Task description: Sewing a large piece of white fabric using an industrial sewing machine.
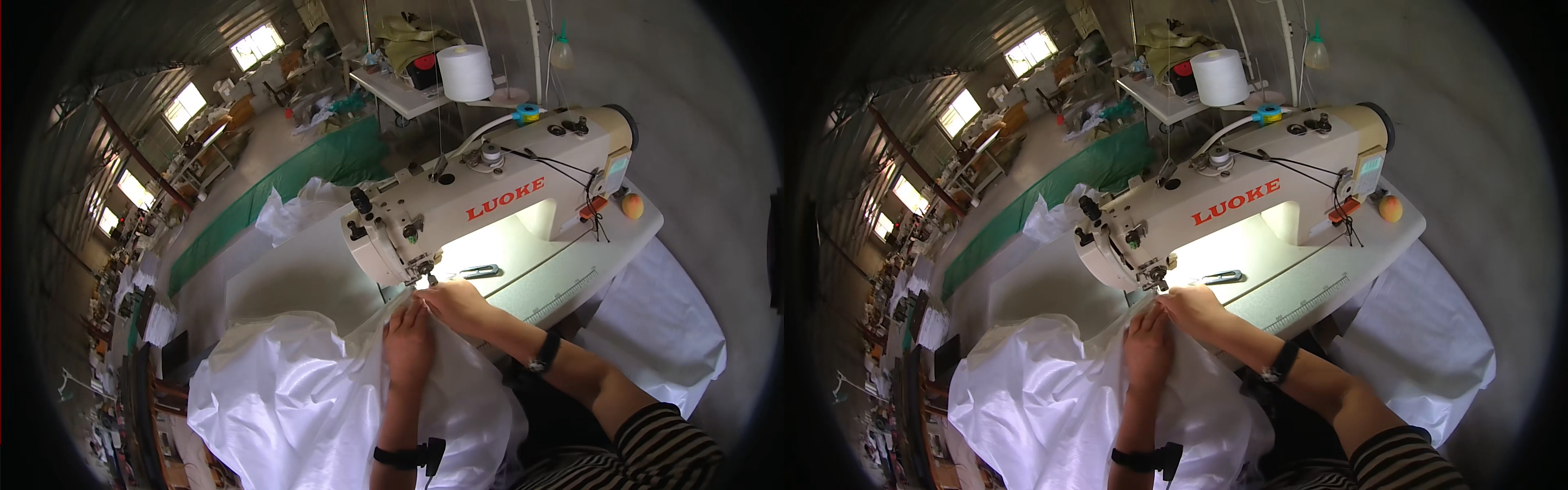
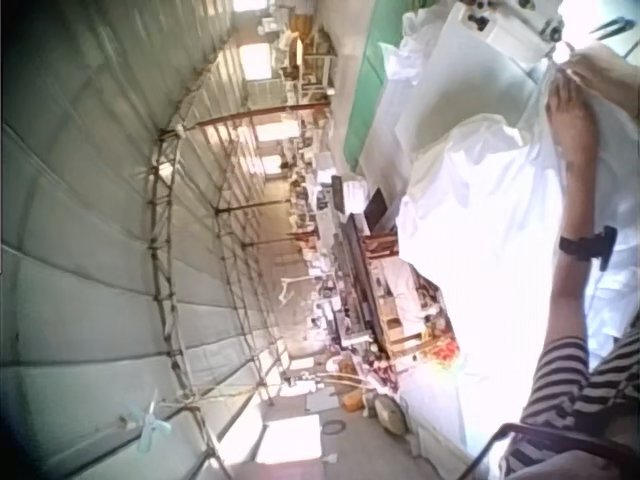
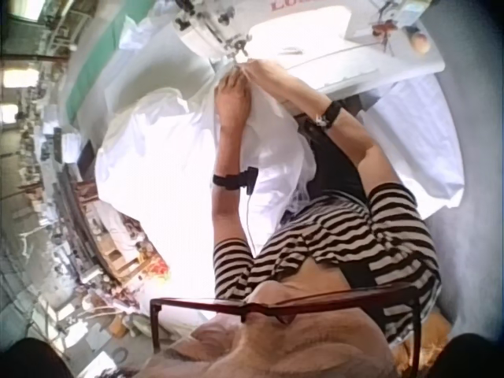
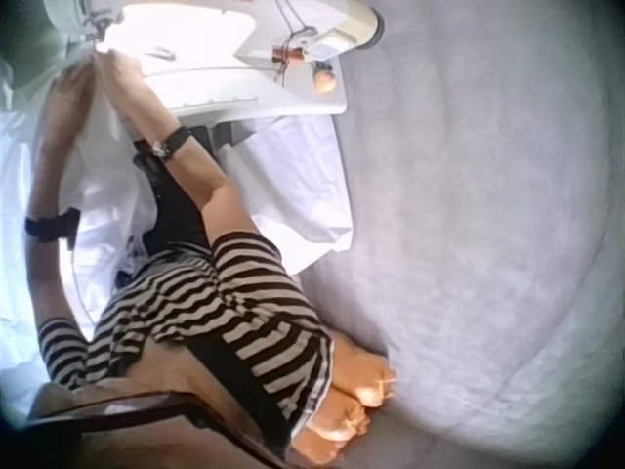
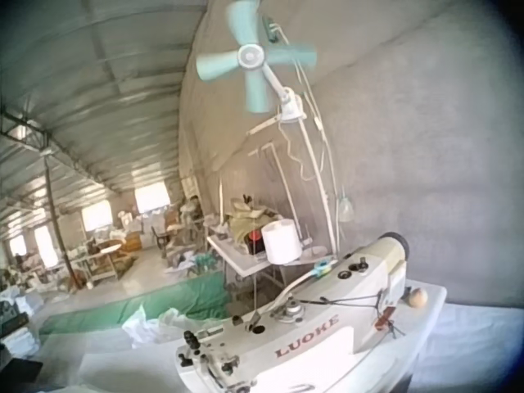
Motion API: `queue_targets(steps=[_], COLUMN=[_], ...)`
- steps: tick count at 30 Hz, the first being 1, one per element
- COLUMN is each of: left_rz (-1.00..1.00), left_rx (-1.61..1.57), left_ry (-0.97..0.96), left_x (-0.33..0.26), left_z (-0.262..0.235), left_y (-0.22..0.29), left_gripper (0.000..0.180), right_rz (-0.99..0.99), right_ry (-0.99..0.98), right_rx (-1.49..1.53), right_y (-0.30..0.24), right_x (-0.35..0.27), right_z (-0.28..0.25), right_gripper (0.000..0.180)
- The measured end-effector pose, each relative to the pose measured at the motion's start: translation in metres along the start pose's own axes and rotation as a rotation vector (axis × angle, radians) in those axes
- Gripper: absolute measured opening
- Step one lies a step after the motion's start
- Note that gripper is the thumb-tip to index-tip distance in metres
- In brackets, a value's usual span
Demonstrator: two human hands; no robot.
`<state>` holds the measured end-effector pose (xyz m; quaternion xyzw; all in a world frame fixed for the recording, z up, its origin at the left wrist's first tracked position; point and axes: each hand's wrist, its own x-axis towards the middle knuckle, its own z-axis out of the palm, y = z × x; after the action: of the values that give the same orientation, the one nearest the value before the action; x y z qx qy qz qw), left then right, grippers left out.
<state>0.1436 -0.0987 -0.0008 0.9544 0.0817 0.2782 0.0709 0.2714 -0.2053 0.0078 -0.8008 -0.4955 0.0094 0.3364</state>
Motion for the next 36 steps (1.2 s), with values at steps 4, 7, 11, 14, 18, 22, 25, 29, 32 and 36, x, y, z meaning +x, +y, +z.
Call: queue_targets(steps=[4, 7, 11, 14, 18, 22, 25, 29, 32, 36], left_rz=[-0.006, 0.057, 0.089, 0.131, 0.138, 0.151, 0.158, 0.172, 0.187, 0.166], left_rx=[-0.038, -0.05, -0.078, -0.062, -0.054, -0.061, -0.097, -0.097, -0.108, -0.172], left_ry=[0.004, 0.028, 0.031, 0.034, 0.033, 0.035, -0.024, 0.013, 0.025, -0.026], left_x=[0.001, 0.007, 0.009, 0.012, 0.017, 0.023, 0.025, 0.027, 0.03, 0.026], left_z=[0.002, -0.001, -0.002, 0.0, -0.004, -0.006, -0.007, -0.005, -0.005, -0.017], left_y=[-0.006, -0.01, -0.014, -0.023, -0.017, -0.025, -0.031, -0.031, -0.035, -0.036], left_gripper=[0.031, 0.027, 0.023, 0.021, 0.021, 0.02, 0.019, 0.018, 0.016, 0.017], right_rz=[-0.046, -0.05, -0.067, -0.114, -0.073, -0.054, -0.034, -0.019, -0.044, -0.039], right_ry=[-0.042, -0.026, -0.066, 0.021, 0.026, -0.014, -0.023, -0.004, 0.048, 0.024], right_rx=[-0.204, -0.492, -0.611, -0.675, -0.706, -0.716, -0.709, -0.686, -0.727, -0.469], right_y=[-0.032, -0.038, -0.044, -0.046, -0.044, -0.047, -0.05, -0.048, -0.048, -0.043], right_x=[-0.044, -0.047, -0.044, -0.042, -0.04, -0.031, -0.03, -0.026, -0.023, -0.033], right_z=[-0.007, 0.003, 0.014, 0.017, 0.024, 0.028, 0.028, 0.026, 0.026, 0.018], right_gripper=[0.027, 0.029, 0.031, 0.032, 0.034, 0.035, 0.034, 0.033, 0.027, 0.026])
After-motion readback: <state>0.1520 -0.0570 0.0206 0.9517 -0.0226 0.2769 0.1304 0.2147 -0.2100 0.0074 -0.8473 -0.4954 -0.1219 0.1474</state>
